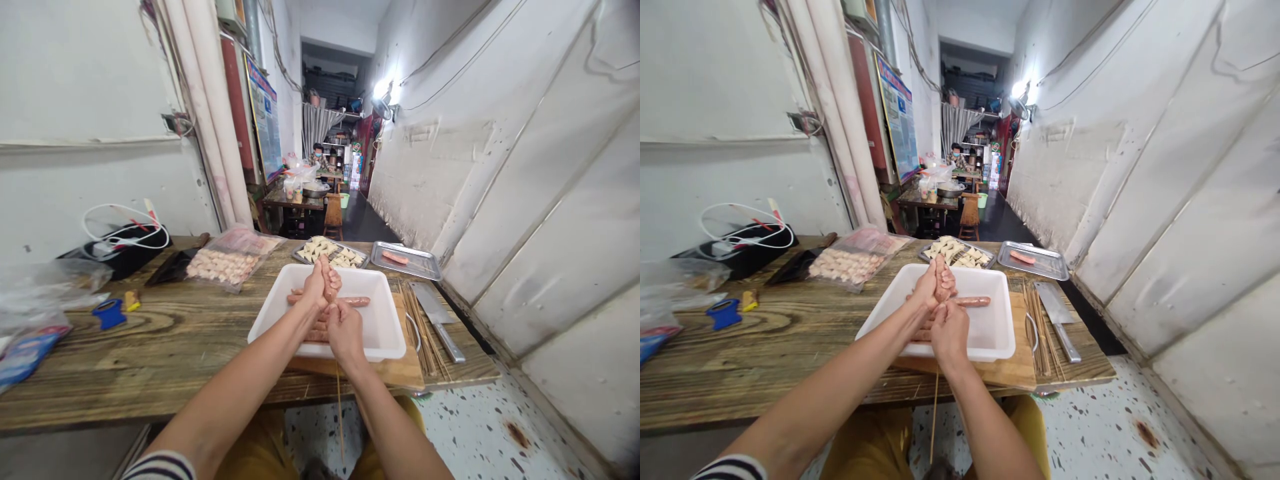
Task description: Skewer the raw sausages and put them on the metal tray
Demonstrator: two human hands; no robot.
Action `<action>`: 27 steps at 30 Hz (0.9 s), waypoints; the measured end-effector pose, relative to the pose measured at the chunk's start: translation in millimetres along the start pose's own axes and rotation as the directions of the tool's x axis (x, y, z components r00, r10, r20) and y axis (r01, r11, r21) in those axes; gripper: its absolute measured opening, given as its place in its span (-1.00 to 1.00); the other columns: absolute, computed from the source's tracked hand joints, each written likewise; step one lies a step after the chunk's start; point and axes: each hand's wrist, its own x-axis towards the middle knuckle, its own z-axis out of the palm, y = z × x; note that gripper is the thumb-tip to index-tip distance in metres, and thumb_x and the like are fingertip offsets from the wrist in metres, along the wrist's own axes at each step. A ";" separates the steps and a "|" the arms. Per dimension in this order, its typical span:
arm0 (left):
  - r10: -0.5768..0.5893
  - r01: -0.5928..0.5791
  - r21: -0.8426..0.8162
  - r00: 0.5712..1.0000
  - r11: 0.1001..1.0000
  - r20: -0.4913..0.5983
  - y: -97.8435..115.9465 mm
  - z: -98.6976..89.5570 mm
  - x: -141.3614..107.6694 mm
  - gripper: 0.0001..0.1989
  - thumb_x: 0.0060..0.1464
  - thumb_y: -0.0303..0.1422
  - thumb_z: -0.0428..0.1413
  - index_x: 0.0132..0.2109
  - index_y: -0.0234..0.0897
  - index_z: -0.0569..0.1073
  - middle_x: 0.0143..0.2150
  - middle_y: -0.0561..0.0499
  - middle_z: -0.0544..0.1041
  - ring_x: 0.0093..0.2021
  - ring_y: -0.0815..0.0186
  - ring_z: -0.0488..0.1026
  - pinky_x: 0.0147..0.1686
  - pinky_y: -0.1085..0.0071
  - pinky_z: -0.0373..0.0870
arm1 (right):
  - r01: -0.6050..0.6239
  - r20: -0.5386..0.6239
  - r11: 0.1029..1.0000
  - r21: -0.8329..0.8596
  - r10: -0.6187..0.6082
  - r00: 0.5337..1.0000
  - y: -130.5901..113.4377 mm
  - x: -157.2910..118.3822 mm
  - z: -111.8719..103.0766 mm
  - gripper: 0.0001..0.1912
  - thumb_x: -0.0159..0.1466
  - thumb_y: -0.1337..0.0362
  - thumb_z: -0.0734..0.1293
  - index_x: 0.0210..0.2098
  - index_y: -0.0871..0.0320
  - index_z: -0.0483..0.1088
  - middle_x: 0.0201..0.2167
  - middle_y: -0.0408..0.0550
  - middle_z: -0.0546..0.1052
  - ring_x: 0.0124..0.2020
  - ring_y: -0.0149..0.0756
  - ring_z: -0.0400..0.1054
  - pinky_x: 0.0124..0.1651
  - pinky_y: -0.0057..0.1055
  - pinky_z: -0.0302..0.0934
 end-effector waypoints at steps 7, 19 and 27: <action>0.018 -0.018 0.028 1.000 0.999 -0.020 -0.2 1.8 -1.0 -0.57 0.18 -0.01 -0.18 -0.47 -0.26 0.11 -0.67 0.17 0.09 -0.74 0.51 0.05 -0.77 0.63 0.00 | -0.029 -0.006 0.999 -0.038 0.029 1.000 -1.7 4.0 2.3 -0.72 0.22 0.38 0.09 -0.57 0.15 0.30 -0.61 -0.03 0.48 -0.54 -0.27 0.34 -0.47 -0.44 0.10; 0.073 -0.078 0.087 0.995 0.993 0.060 0.1 -2.4 -4.3 -0.56 0.15 0.01 -0.15 -0.47 -0.28 0.16 -0.67 0.14 0.15 -0.75 0.51 0.07 -0.77 0.60 0.04 | 0.095 0.143 0.979 -0.178 -0.069 0.987 5.8 -19.7 -21.9 -0.69 0.27 0.38 0.07 -0.41 0.17 0.41 -0.50 0.00 0.56 -0.49 -0.24 0.41 -0.44 -0.44 0.13; 0.090 -0.092 0.021 0.991 0.996 0.096 -3.1 -5.4 -0.2 -0.58 0.13 -0.01 -0.08 -0.45 -0.28 0.19 -0.66 0.14 0.14 -0.74 0.52 0.08 -0.78 0.61 0.04 | 0.103 0.093 0.979 -0.176 -0.088 0.992 4.3 -19.5 -19.2 -0.70 0.23 0.42 0.06 -0.51 0.14 0.34 -0.58 -0.04 0.52 -0.55 -0.26 0.38 -0.46 -0.44 0.11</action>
